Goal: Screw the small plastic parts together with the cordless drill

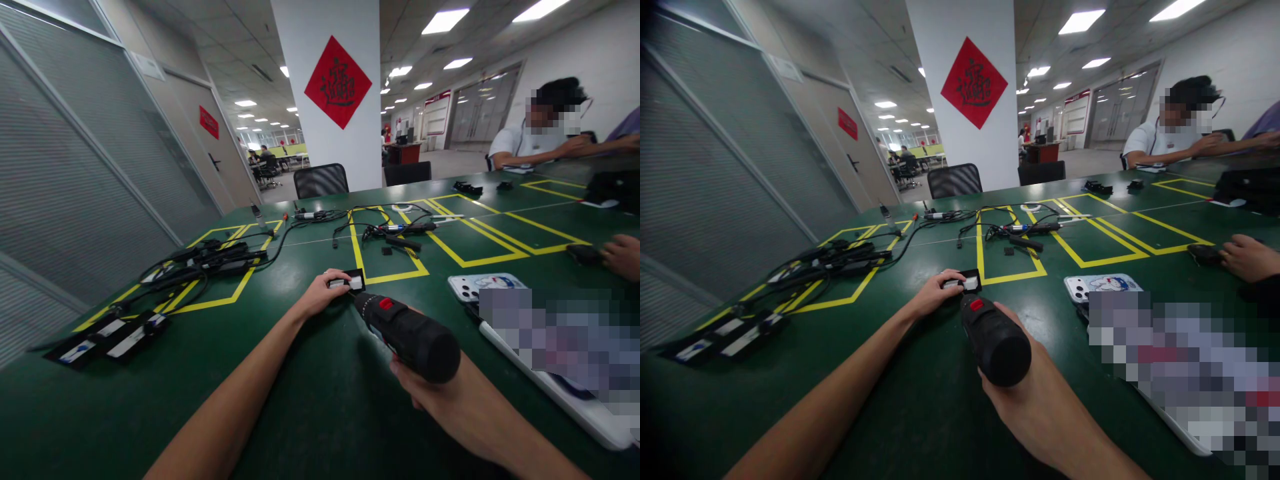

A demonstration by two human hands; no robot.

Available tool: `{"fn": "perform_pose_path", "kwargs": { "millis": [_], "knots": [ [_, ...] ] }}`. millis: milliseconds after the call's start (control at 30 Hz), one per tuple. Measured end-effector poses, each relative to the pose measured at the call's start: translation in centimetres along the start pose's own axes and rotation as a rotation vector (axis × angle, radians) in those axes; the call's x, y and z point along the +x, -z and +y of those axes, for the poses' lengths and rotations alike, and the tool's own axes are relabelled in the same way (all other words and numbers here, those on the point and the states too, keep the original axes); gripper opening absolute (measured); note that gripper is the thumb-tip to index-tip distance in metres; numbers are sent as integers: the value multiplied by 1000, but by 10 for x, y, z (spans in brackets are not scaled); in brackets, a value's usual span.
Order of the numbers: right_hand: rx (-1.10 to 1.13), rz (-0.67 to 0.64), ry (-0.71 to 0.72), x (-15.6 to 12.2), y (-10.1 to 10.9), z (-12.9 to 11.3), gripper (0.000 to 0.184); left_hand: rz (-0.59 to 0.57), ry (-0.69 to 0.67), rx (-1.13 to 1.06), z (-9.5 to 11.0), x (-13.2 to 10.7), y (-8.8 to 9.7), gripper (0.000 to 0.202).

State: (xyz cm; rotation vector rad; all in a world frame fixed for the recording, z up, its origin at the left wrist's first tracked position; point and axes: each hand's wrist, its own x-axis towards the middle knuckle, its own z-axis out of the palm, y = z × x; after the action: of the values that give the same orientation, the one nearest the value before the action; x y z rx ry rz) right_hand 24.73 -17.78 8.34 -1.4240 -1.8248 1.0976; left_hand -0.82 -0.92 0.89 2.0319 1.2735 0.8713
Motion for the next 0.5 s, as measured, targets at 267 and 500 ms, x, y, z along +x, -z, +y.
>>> {"fn": "perform_pose_path", "kwargs": {
  "millis": [267,500],
  "knots": [
    [35,10,-11,0,4,-13,54,13,31,4,4,0,-1,32],
    [33,9,5,-1,-1,-7,60,24,42,10,4,-2,-3,37]
  ]
}}
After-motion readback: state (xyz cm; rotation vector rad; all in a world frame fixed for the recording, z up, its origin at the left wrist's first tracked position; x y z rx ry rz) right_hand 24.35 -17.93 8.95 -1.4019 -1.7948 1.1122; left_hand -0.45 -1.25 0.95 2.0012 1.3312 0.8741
